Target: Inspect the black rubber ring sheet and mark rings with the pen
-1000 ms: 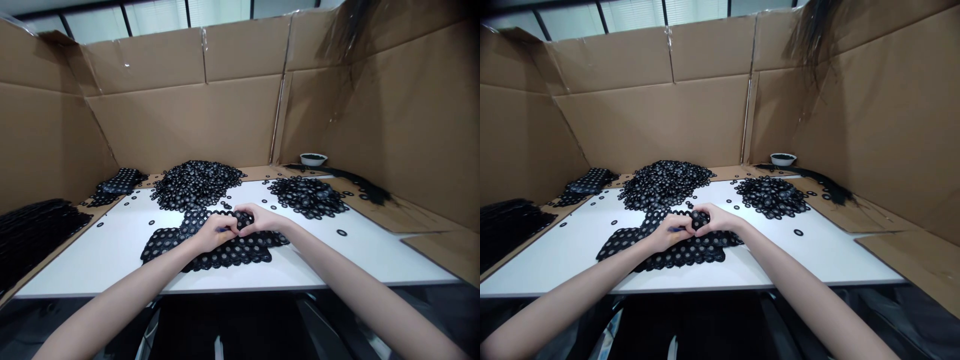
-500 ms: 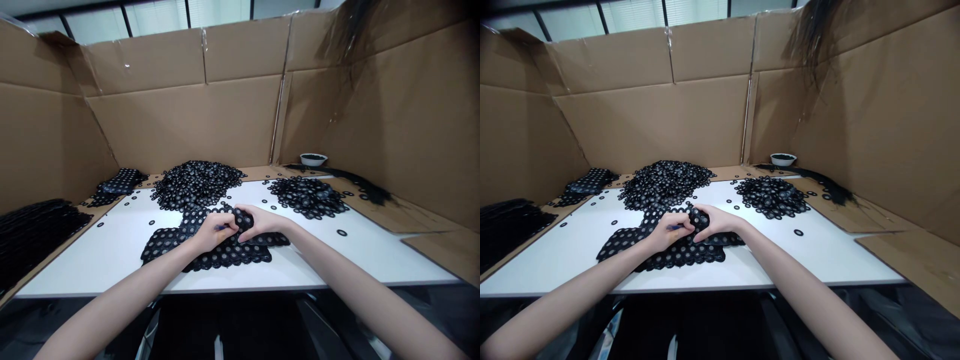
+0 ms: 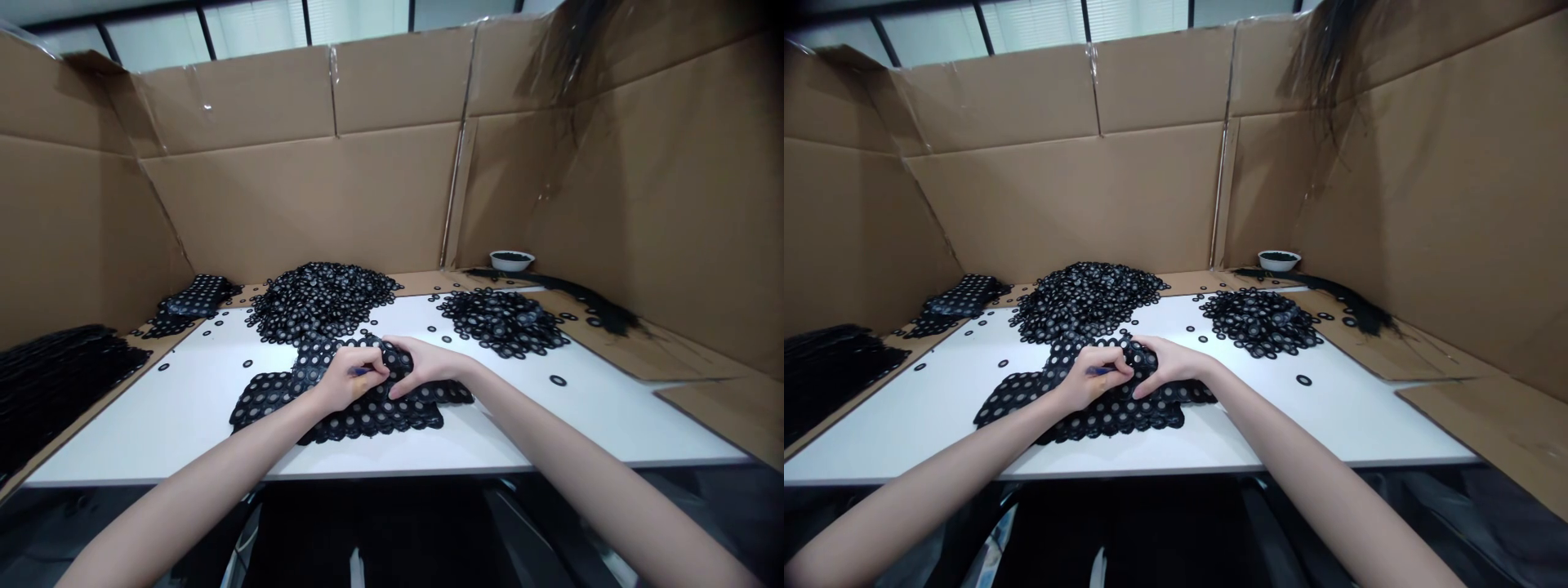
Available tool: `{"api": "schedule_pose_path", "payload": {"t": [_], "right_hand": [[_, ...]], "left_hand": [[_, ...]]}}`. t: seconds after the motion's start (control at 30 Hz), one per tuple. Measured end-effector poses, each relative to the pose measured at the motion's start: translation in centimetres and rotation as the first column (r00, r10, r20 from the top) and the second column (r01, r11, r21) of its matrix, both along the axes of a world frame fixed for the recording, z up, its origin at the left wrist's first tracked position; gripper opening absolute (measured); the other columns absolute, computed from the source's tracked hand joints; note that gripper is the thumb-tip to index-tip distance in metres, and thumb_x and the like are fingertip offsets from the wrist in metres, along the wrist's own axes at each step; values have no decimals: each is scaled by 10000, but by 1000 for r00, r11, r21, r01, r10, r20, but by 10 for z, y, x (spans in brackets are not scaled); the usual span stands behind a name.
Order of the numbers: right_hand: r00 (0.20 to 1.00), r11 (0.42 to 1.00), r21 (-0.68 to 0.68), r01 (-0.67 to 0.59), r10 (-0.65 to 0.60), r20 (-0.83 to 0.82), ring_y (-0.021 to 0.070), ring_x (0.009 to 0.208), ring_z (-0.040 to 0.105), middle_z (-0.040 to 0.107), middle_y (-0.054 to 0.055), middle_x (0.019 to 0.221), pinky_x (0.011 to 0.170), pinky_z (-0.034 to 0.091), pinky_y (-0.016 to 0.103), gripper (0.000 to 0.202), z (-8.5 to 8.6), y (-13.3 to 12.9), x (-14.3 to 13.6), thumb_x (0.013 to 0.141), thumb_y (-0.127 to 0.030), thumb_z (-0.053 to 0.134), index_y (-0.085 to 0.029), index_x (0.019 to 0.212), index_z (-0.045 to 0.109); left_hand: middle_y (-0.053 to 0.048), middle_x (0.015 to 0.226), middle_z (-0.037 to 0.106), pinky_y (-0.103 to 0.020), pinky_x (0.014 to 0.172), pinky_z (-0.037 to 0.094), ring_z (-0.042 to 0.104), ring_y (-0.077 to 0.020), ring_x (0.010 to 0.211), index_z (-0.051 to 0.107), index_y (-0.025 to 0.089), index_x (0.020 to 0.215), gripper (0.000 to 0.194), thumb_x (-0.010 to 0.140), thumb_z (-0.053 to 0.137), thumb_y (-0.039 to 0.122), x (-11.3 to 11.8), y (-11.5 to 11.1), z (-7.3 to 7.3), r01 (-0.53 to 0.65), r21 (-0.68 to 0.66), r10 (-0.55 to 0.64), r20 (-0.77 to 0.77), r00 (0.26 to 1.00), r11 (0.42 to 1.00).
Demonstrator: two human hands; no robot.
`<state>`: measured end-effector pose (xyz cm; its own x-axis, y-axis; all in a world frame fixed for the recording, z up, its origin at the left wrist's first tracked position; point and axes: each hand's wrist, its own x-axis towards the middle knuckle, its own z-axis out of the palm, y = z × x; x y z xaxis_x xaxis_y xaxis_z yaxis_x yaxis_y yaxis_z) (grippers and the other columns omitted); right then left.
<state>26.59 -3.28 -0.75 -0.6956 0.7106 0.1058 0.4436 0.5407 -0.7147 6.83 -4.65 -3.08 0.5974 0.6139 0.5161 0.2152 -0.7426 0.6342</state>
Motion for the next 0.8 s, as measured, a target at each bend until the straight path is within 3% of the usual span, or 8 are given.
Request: {"api": "schedule_pose_path", "payload": {"t": [0.8], "right_hand": [[998,998,-36,-48,46,-39,240,1084,511,559,45,1183,967,377,357,740,2,-1,1,547,-368,769,-193,1213,499]], "left_hand": [[4,590,566,-228,602,368,489,-114,579,577,128,604,129,680,612,227,-4,1,0,6,-190,23,150,988,982]]}}
